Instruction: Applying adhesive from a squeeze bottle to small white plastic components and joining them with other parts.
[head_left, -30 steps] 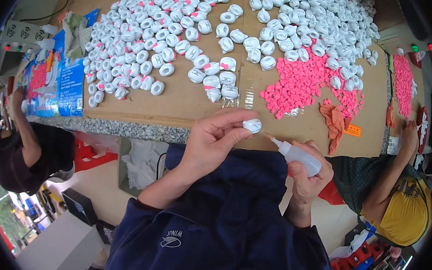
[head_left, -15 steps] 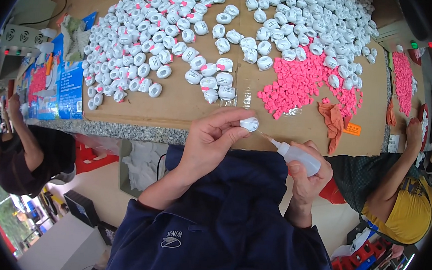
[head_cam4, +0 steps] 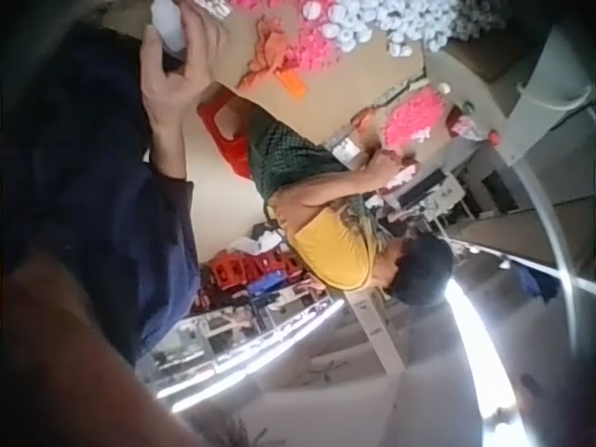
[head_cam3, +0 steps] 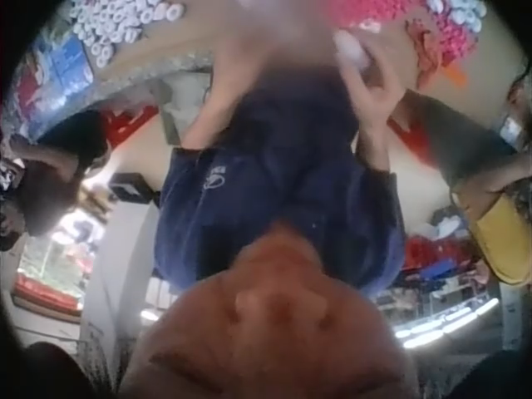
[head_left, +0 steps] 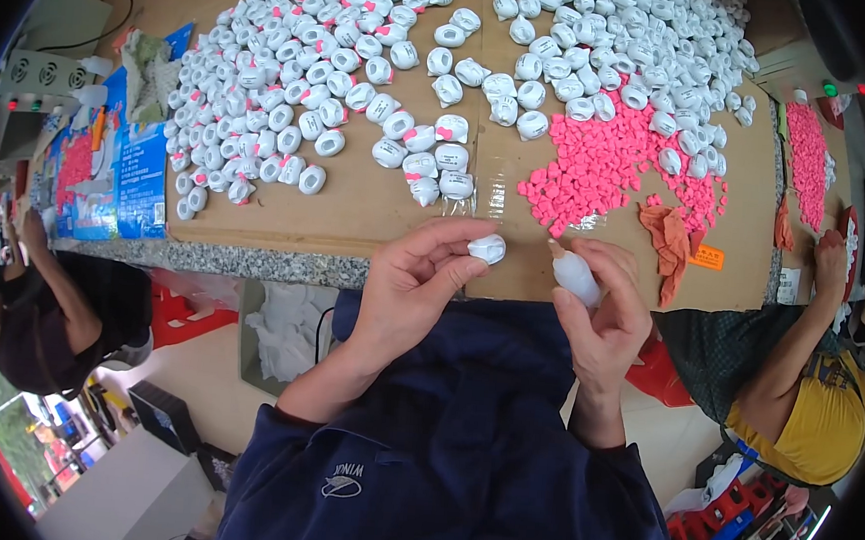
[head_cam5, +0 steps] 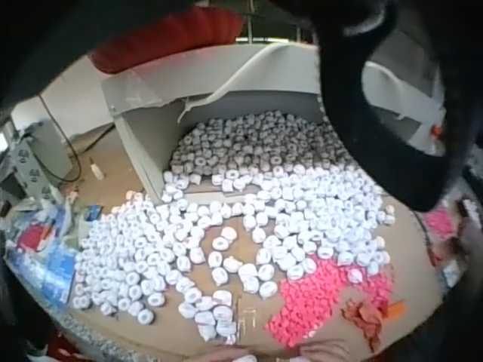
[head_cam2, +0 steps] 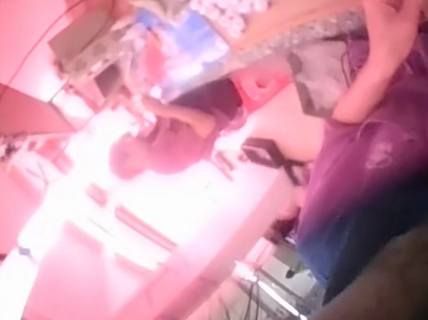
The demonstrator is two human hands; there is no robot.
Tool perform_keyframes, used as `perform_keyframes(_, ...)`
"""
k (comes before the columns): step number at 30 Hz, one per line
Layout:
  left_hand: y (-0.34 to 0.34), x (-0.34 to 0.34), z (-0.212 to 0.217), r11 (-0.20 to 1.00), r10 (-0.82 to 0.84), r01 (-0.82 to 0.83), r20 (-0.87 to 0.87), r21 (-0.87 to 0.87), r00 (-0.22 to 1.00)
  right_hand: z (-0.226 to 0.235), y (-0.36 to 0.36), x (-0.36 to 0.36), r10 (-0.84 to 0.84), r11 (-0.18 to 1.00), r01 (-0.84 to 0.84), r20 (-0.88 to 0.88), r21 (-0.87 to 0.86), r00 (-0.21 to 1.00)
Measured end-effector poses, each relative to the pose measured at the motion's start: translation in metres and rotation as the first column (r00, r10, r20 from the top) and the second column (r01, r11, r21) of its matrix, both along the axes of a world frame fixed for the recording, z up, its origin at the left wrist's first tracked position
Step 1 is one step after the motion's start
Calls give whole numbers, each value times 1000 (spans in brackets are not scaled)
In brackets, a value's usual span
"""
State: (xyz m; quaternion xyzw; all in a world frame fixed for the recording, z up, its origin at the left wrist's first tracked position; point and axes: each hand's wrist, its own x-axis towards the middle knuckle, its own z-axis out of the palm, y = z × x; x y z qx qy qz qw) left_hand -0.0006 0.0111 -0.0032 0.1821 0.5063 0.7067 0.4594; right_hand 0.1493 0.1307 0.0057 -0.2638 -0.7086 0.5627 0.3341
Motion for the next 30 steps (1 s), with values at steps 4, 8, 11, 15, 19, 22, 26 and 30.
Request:
perform_keyframes(4,-3,1,-2,1000,14,-14,-17,-10,1000,-5,-2,-13,-36,982,6,156,189,987)
perform_keyframes(8,-3,2,-1,999,21,-21,-1,-25,1000,-7,-3,-12,-56,986,35,125,162,991)
perform_keyframes(11,-7,1,-1,998,21,-21,-10,-55,1000,1,4,-2,-200,971,172,169,166,965)
perform_keyframes(15,-8,4,3,997,1,-3,-23,-71,1000,0,22,-5,-291,880,138,286,454,913)
perform_keyframes(19,-6,8,2,997,-18,17,-11,-77,1000,-2,26,-15,-320,842,102,337,530,886)
perform_keyframes(22,-5,11,3,997,-11,11,3,-70,1000,-2,29,-18,-294,837,53,367,545,883)
perform_keyframes(26,-4,14,7,995,-65,70,68,-72,996,7,22,-11,-260,877,74,338,475,904)
perform_keyframes(30,-4,17,10,989,-138,141,64,-47,988,21,2,3,-145,887,11,256,462,956)
